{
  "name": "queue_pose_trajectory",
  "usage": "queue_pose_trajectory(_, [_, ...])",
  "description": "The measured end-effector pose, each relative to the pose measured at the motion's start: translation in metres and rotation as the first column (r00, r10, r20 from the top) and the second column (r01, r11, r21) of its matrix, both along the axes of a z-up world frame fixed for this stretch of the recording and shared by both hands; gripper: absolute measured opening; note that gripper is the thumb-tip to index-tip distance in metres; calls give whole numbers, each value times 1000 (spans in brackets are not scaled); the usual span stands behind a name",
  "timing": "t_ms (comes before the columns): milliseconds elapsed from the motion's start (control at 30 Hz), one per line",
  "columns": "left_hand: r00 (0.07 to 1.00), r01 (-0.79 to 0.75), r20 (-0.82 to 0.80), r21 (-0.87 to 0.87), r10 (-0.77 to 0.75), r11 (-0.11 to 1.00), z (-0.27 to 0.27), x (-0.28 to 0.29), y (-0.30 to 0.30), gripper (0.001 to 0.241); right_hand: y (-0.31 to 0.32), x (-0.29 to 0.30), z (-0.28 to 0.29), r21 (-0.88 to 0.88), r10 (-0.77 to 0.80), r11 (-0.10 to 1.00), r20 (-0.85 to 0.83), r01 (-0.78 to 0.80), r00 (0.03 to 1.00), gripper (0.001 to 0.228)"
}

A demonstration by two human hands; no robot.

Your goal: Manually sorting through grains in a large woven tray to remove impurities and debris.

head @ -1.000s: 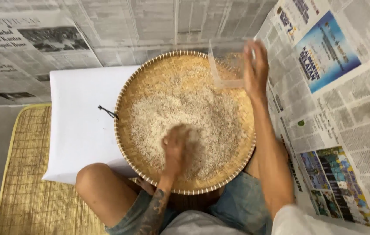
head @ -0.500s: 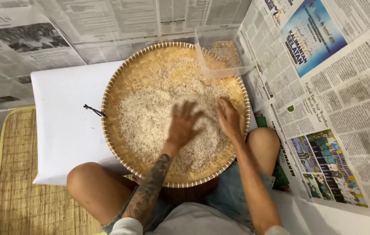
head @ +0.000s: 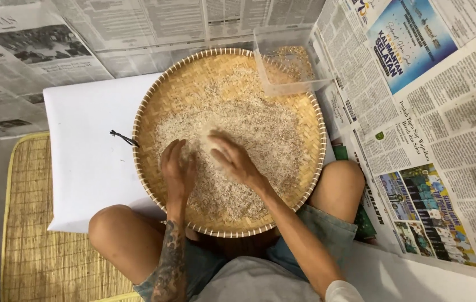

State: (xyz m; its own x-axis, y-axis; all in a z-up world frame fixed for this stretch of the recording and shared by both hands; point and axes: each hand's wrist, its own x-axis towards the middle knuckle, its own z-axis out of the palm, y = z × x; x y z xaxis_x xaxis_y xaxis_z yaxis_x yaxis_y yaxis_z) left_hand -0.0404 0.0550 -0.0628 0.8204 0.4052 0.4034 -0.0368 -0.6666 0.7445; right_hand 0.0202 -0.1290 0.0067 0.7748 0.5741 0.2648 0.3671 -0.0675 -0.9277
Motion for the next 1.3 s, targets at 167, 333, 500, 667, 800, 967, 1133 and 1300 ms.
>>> queue_pose_trajectory(167, [999, -26, -47, -10, 26, 1000, 16, -8, -17, 26, -46, 23, -14, -65, -168, 983, 43, 171, 985, 28])
queue_pose_trajectory(333, [991, -81, -103, 41, 85, 996, -4, -2, -18, 12, -125, 79, -61, -300, -492, 771, 280, 562, 824, 14])
queue_pose_trajectory(500, [997, -69, -20, 24, 69, 997, -4, -6, -14, 4, -116, 114, -71, -388, -432, 720, 399, 575, 809, 13])
queue_pose_trajectory(667, [997, -65, 51, -9, 66, 998, 2, -15, -11, 7, -56, 153, -83, -441, -389, 712, 399, 546, 830, 14])
queue_pose_trajectory(800, [995, -93, 39, -49, 95, 994, 0, -22, -8, 6, -35, 188, -136, -496, -444, 648, 370, 578, 816, 11])
queue_pose_trajectory(967, [996, -73, 40, -107, 77, 992, 5, -21, -8, 5, -34, 146, -99, -294, -649, 677, 194, 675, 736, 10])
queue_pose_trajectory(1133, [998, 3, 57, -212, 9, 977, 44, -10, -31, 7, -51, 67, 9, 11, -507, 781, -573, 624, 644, 20])
queue_pose_trajectory(1300, [991, 106, 109, -310, -76, 945, 74, 3, -66, 5, -88, 54, -25, 325, 44, 780, -881, 535, 472, 11])
